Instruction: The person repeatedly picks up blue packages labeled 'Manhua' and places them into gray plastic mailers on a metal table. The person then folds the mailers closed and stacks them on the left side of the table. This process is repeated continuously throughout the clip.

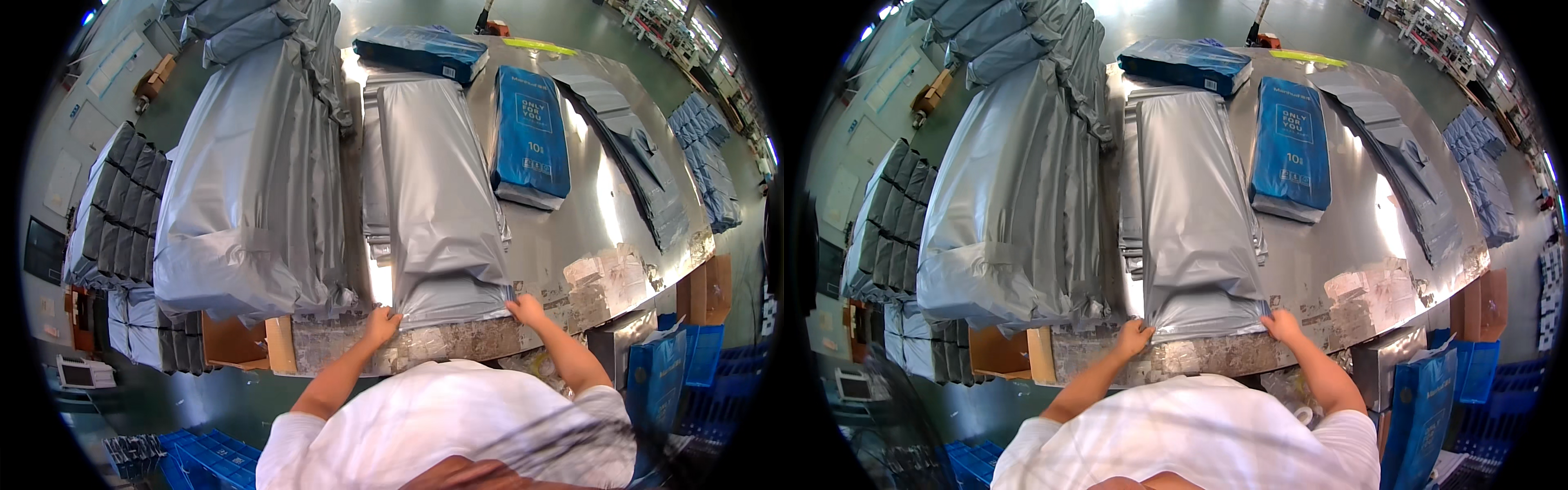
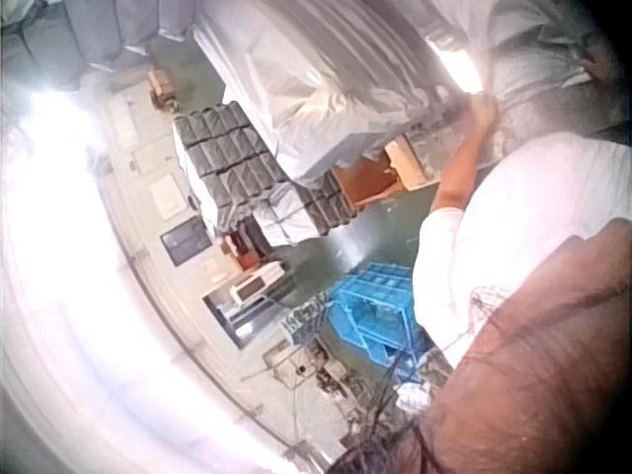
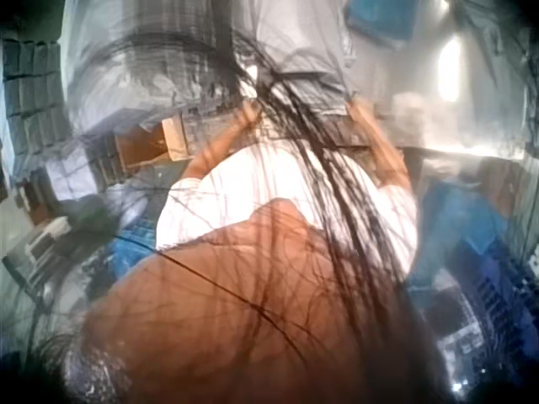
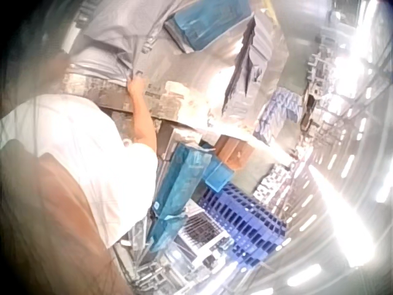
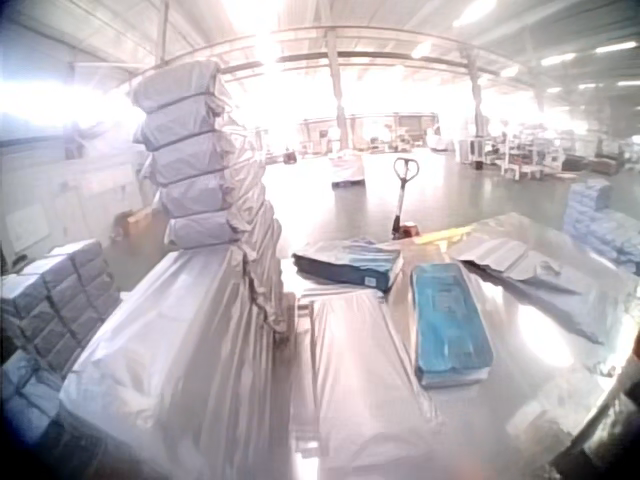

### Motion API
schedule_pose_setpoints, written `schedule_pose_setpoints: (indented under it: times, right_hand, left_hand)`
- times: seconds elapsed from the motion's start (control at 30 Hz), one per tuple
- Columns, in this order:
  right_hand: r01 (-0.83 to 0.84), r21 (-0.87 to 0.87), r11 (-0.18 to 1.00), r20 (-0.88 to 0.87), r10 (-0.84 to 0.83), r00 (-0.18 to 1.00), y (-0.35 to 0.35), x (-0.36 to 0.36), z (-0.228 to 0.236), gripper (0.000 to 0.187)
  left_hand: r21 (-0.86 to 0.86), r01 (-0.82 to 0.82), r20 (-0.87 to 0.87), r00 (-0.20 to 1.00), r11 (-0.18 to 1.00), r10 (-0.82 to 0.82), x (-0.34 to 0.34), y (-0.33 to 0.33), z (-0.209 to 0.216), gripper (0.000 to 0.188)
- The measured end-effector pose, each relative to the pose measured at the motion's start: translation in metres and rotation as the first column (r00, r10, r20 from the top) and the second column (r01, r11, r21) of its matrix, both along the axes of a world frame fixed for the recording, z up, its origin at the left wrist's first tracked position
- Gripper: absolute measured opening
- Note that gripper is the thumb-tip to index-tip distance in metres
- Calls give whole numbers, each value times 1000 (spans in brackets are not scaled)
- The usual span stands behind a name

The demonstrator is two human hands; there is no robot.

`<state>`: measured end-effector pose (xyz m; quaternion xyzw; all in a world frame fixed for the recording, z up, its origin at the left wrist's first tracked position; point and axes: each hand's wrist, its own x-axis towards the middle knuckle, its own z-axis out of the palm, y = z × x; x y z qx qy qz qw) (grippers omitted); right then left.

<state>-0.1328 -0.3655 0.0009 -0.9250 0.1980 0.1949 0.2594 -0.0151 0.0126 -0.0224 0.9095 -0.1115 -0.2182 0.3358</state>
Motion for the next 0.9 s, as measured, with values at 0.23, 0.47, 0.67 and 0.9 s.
schedule_pose_setpoints:
  times: [0.23,0.47,0.67,0.9]
  right_hand:
    - [-427,65,902,-268,428,863,35,-53,15,26]
    - [-349,427,834,640,-6,768,230,54,12,17]
    - [86,830,551,234,-483,843,159,-2,41,10]
    - [-205,421,884,689,-165,705,211,9,49,13]
  left_hand:
    - [-304,-425,-519,825,852,226,-31,24,14,26]
    - [-541,-424,-566,823,726,58,-38,8,24,12]
    - [-471,-423,-591,803,775,79,-37,32,18,13]
    - [-537,-285,-504,863,794,-32,-35,21,19,16]
